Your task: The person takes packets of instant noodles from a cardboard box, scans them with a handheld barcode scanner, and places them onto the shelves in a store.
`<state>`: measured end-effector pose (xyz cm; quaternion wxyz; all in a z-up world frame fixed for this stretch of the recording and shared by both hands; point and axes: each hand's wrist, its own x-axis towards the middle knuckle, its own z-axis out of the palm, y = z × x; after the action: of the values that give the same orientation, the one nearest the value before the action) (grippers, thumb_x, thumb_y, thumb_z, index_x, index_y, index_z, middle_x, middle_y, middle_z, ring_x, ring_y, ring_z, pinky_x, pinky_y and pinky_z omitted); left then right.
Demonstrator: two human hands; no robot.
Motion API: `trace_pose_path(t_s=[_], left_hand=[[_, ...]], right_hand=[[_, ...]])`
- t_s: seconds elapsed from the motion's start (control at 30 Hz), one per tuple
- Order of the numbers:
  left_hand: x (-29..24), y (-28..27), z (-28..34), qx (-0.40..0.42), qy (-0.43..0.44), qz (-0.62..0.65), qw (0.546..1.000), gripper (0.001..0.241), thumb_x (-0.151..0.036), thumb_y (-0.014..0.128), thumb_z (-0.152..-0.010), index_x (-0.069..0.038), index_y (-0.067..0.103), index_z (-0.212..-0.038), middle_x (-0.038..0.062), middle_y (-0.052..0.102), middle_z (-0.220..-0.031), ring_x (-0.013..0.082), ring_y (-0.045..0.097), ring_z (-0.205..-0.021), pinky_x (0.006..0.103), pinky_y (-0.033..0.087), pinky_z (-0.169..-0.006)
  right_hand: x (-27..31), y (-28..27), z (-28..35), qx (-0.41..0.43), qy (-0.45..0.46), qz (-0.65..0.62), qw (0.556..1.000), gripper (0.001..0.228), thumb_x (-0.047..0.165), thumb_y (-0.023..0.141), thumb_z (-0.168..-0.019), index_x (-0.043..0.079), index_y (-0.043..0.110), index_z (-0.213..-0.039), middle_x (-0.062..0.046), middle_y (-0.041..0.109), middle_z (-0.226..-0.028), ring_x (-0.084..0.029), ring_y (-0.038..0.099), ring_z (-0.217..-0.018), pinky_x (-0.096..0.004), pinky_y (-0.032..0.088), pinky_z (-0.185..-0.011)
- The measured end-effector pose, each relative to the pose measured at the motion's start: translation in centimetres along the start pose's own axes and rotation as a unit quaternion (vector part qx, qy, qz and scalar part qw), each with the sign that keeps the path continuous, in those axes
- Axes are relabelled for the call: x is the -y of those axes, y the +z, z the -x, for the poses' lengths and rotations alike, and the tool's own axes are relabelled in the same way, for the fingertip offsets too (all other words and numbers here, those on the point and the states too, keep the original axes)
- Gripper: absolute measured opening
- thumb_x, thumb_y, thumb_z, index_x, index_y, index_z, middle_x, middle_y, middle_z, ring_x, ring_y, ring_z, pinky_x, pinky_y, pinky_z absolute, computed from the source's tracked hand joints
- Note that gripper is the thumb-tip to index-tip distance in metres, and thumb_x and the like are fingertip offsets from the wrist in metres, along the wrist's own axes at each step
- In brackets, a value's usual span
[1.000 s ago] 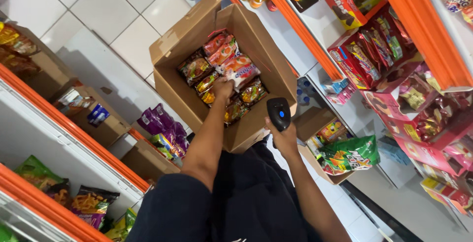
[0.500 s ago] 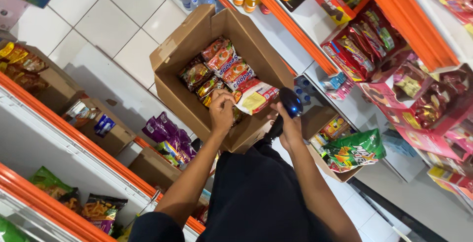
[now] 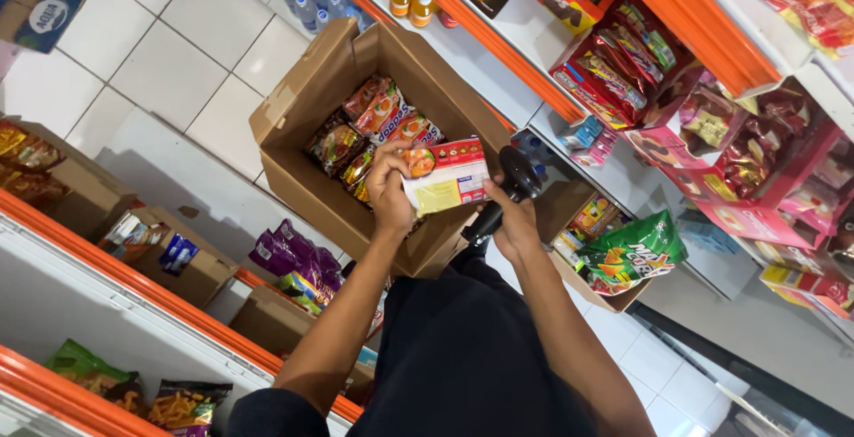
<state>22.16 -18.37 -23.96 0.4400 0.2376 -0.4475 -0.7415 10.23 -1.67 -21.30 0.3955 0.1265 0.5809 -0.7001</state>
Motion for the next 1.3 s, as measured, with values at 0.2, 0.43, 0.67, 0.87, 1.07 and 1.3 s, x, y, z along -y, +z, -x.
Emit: trace_pose_path(t_s=[0.2, 0.43, 0.67, 0.87, 1.07, 1.3], left_hand=[[-2.6, 1.6, -0.9, -0.063, -0.379, 0.128, 0.914, 0.061, -0.047, 0.025, -0.106, -0.004, 0.046, -0.144, 0.019, 0.063, -0.135, 0.0277, 0.067, -0.118, 0.0469, 0.055, -0.099], [-0.7, 0.2, 1.4, 0.014, -0.341, 0.07, 0.937, 0.051, -0.011, 0.07, -0.094, -0.004, 0.047, -0.138, 0.013, 0.066, -0.129, 0.0293, 0.066, -0.117, 0.0523, 0.055, -0.102], [-1.6, 0.2, 2.4, -0.106, -0.389, 0.148, 0.903, 0.049, -0.021, 0.07, -0.094, -0.009, 0.048, -0.136, 0.011, 0.066, -0.124, 0.0263, 0.066, -0.114, 0.0533, 0.051, -0.101], [-2.1, 2.3, 3.0, -0.122, -0.392, 0.284, 0.866, 0.045, -0.02, 0.071, -0.092, -0.006, 0.054, -0.131, 0.013, 0.068, -0.119, 0.0302, 0.067, -0.114, 0.0555, 0.054, -0.102], [-1.8, 2.8, 2.6, -0.067, -0.335, 0.229, 0.911, 0.042, -0.006, 0.072, -0.093, -0.004, 0.056, -0.131, 0.012, 0.067, -0.123, 0.0258, 0.065, -0.116, 0.0436, 0.054, -0.105], [-0.4, 2.2, 0.9, -0.092, -0.319, 0.266, 0.905, 0.04, -0.007, 0.073, -0.094, -0.004, 0.057, -0.13, 0.012, 0.066, -0.123, 0.0245, 0.067, -0.114, 0.0421, 0.056, -0.11]], right_hand=[[-0.1, 1.3, 0.7, -0.022, -0.089, -0.026, 0.995, 0.035, 0.002, 0.081, -0.085, 0.01, 0.06, -0.111, -0.003, 0.064, -0.099, -0.017, 0.067, -0.088, -0.034, 0.054, -0.072], [0.5, 1.8, 1.6, -0.018, -0.08, 0.0, 0.997, 0.036, 0.0, 0.078, -0.083, 0.011, 0.059, -0.112, -0.003, 0.065, -0.101, -0.017, 0.068, -0.089, -0.035, 0.055, -0.071], [0.2, 0.8, 1.8, 0.059, -0.064, -0.015, 0.996, 0.034, -0.002, 0.078, -0.089, 0.009, 0.06, -0.116, -0.004, 0.064, -0.105, -0.017, 0.066, -0.098, -0.035, 0.056, -0.084], [-0.3, 1.7, 1.8, 0.062, -0.086, 0.004, 0.994, 0.037, -0.003, 0.078, -0.086, 0.01, 0.063, -0.117, 0.0, 0.063, -0.107, -0.012, 0.064, -0.102, -0.03, 0.054, -0.09], [0.3, 2.0, 1.5, 0.019, -0.155, 0.063, 0.986, 0.032, -0.005, 0.08, -0.087, 0.006, 0.064, -0.113, -0.002, 0.064, -0.102, -0.013, 0.065, -0.095, -0.028, 0.055, -0.085], [2.1, 3.8, 5.0, 0.029, -0.154, 0.166, 0.974, 0.018, 0.014, 0.067, -0.098, -0.001, 0.064, -0.108, -0.01, 0.075, -0.09, -0.018, 0.074, -0.071, -0.031, 0.062, -0.064]])
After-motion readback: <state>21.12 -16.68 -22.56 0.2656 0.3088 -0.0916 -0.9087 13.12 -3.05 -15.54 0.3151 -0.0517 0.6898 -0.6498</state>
